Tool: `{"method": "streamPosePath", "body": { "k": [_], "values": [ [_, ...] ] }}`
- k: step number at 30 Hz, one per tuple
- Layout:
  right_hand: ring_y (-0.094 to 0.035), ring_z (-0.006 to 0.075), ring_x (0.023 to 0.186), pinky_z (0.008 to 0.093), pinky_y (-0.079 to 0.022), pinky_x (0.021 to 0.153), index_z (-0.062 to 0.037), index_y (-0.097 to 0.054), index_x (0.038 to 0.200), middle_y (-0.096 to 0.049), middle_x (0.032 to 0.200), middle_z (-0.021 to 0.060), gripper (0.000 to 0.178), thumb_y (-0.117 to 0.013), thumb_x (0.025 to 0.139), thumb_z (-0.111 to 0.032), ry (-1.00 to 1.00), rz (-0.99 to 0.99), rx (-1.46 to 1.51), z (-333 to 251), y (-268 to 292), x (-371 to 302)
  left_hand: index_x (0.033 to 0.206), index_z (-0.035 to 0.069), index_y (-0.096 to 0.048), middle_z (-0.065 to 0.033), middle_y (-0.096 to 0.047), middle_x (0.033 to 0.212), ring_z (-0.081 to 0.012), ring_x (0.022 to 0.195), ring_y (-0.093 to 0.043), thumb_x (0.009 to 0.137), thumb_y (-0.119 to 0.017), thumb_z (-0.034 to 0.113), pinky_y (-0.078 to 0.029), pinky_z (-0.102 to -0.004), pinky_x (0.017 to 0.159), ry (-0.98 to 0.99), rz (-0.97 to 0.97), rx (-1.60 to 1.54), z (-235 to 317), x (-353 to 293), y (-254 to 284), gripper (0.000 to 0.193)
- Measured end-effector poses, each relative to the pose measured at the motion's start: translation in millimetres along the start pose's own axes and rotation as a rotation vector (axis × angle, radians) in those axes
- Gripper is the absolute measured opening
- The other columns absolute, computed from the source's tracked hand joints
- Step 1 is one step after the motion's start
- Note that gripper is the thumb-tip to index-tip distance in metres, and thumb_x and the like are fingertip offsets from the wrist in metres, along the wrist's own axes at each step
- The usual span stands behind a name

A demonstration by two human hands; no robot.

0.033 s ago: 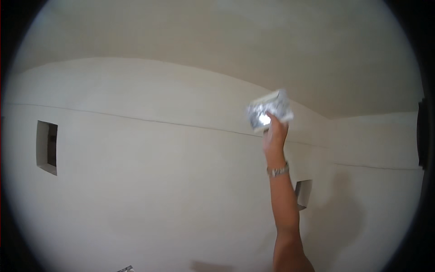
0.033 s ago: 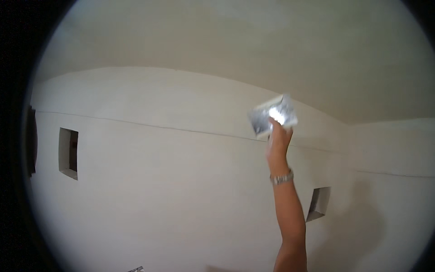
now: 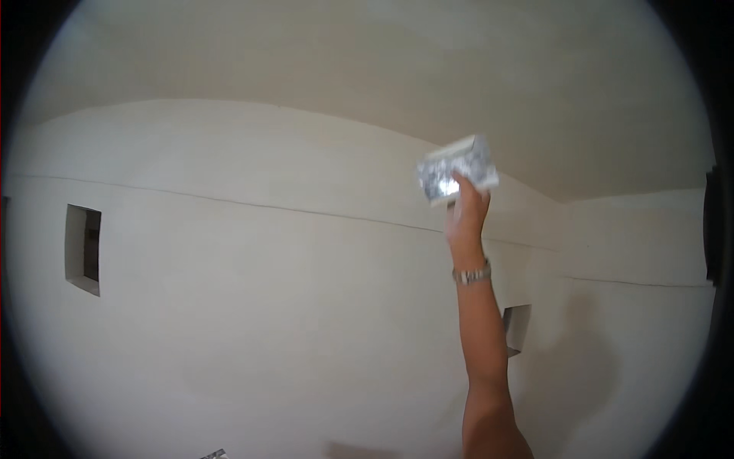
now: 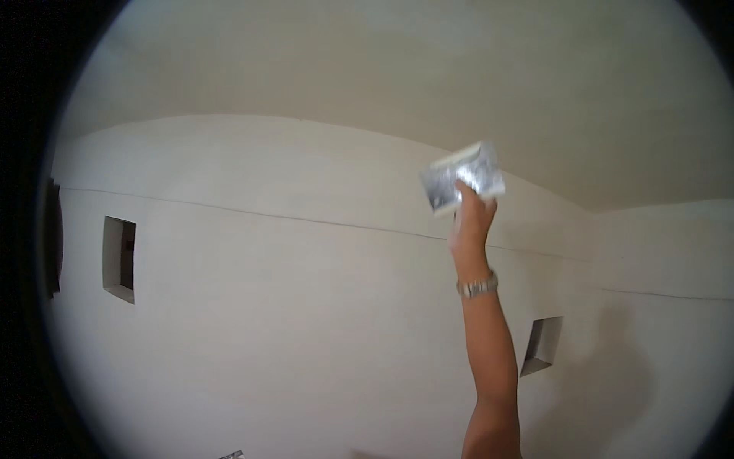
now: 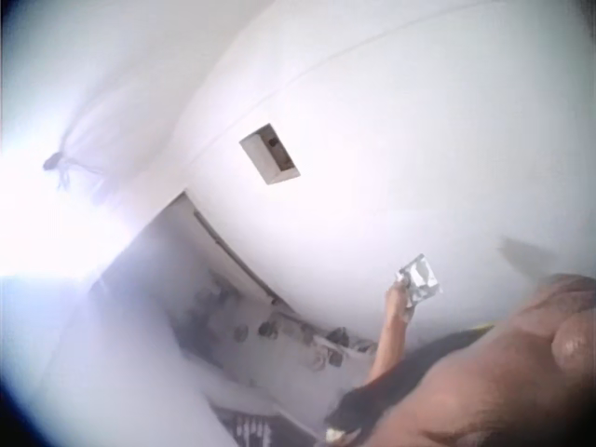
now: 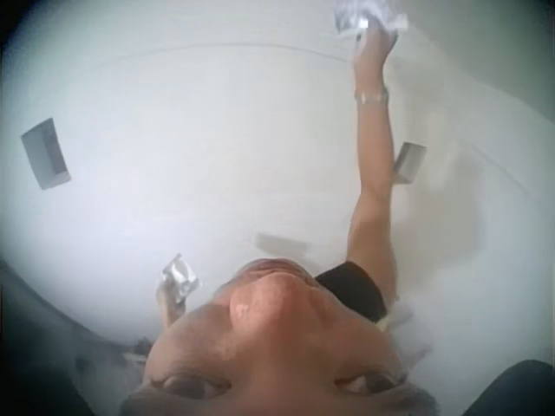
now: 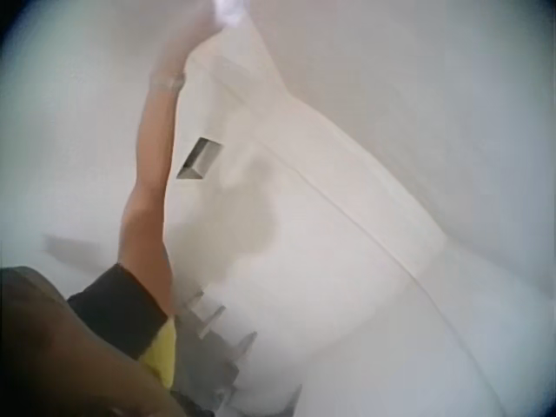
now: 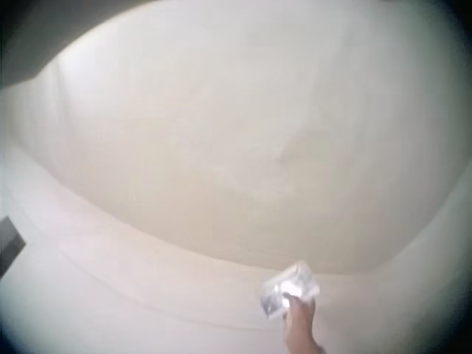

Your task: The person applies a white substance to the ceiling and walls using two putty knives, repeatedly transferring the substance between the tools and spreading it across the surfaces.

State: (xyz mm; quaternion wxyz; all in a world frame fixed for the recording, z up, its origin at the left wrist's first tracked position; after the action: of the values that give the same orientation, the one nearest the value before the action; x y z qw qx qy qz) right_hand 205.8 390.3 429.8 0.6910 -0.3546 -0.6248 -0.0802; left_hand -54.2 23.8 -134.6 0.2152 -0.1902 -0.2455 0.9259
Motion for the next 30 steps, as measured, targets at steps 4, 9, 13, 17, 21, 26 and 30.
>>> {"method": "streamPosePath", "body": {
  "k": [4,9,13,17,21,26,30],
  "values": [
    [-0.058,0.0132,0.094,0.0288,-0.046,0.086,0.0006,-0.060,0.106,-0.061,0.100,0.0028,0.025,-0.065,0.082,-0.004,0.169,-0.065,0.060,-6.8,-95.3,47.4,0.118,-0.001,-0.058,-0.0058,-0.063,0.095,-0.0166,0.080,-0.060,0.099,-0.054,0.032,-0.050,-0.0325,0.072,-0.073,-0.236,-0.135,-16.2,6.5,25.5,0.038],
    [-0.060,0.0152,0.081,0.0277,-0.048,0.074,0.0045,-0.058,0.095,-0.062,0.094,0.0071,0.015,-0.061,0.080,0.001,0.177,0.031,0.041,6.8,-160.4,93.0,0.115,0.001,-0.060,-0.0046,-0.063,0.096,-0.0179,0.085,-0.059,0.098,-0.056,0.032,-0.047,-0.0334,0.073,-0.044,0.049,-0.003,-1.3,-27.2,30.6,0.035],
    [-0.061,0.0176,0.078,0.0303,-0.049,0.072,0.0072,-0.058,0.095,-0.062,0.094,0.0114,0.017,-0.053,0.080,0.004,0.274,0.237,0.037,3.0,-184.4,112.0,0.115,0.001,-0.060,-0.0046,-0.063,0.096,-0.0180,0.085,-0.059,0.098,-0.056,0.031,-0.047,-0.0334,0.073,-0.052,0.137,-0.023,-0.8,-36.2,40.6,0.034],
    [-0.066,0.0344,0.090,0.0420,-0.053,0.078,0.0150,-0.054,0.107,-0.062,0.107,0.0272,0.029,-0.044,0.083,0.001,0.339,0.326,-0.068,-5.1,-178.2,126.0,0.115,0.001,-0.060,-0.0046,-0.063,0.097,-0.0181,0.085,-0.059,0.098,-0.056,0.030,-0.048,-0.0334,0.073,-0.097,0.191,-0.043,-9.9,-49.8,44.7,0.034],
    [-0.060,0.0386,0.100,0.0429,-0.056,0.076,0.0160,-0.046,0.118,-0.047,0.118,0.0291,0.038,-0.047,0.085,-0.001,0.361,0.341,-0.249,-18.5,-129.1,141.0,0.115,0.001,-0.060,-0.0046,-0.063,0.097,-0.0182,0.086,-0.059,0.098,-0.056,0.029,-0.048,-0.0334,0.073,-0.132,0.247,-0.095,-77.9,-59.8,33.5,0.033],
    [-0.055,0.0398,0.103,0.0389,-0.059,0.074,0.0175,-0.040,0.123,-0.040,0.117,0.0280,0.047,-0.054,0.082,0.001,0.332,0.448,-0.518,-25.3,-111.4,93.7,0.115,0.001,-0.060,-0.0046,-0.063,0.097,-0.0184,0.086,-0.060,0.098,-0.056,0.029,-0.048,-0.0334,0.073,-0.182,0.347,-0.148,-147.2,-75.2,22.4,0.032],
    [-0.050,0.0400,0.109,0.0369,-0.060,0.072,0.0186,-0.038,0.125,-0.040,0.116,0.0282,0.053,-0.058,0.078,0.004,0.439,0.557,-0.593,-34.8,-118.2,86.6,0.114,0.001,-0.061,-0.0054,-0.063,0.097,-0.0187,0.087,-0.060,0.098,-0.057,0.026,-0.048,-0.0340,0.073,-0.226,0.356,-0.212,-204.5,-79.6,17.2,0.030]
  ]
}}
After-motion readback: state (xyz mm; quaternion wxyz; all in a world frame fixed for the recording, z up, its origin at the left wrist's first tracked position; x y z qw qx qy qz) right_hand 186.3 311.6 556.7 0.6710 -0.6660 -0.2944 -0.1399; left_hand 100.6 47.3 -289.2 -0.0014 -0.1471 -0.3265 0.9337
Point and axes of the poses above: each hand's wrist, its own x-axis towards the middle knuckle, its own y-axis out of the back of the hand, z = x × y, the point moved 1 cm from there along x, towards the middle knuckle
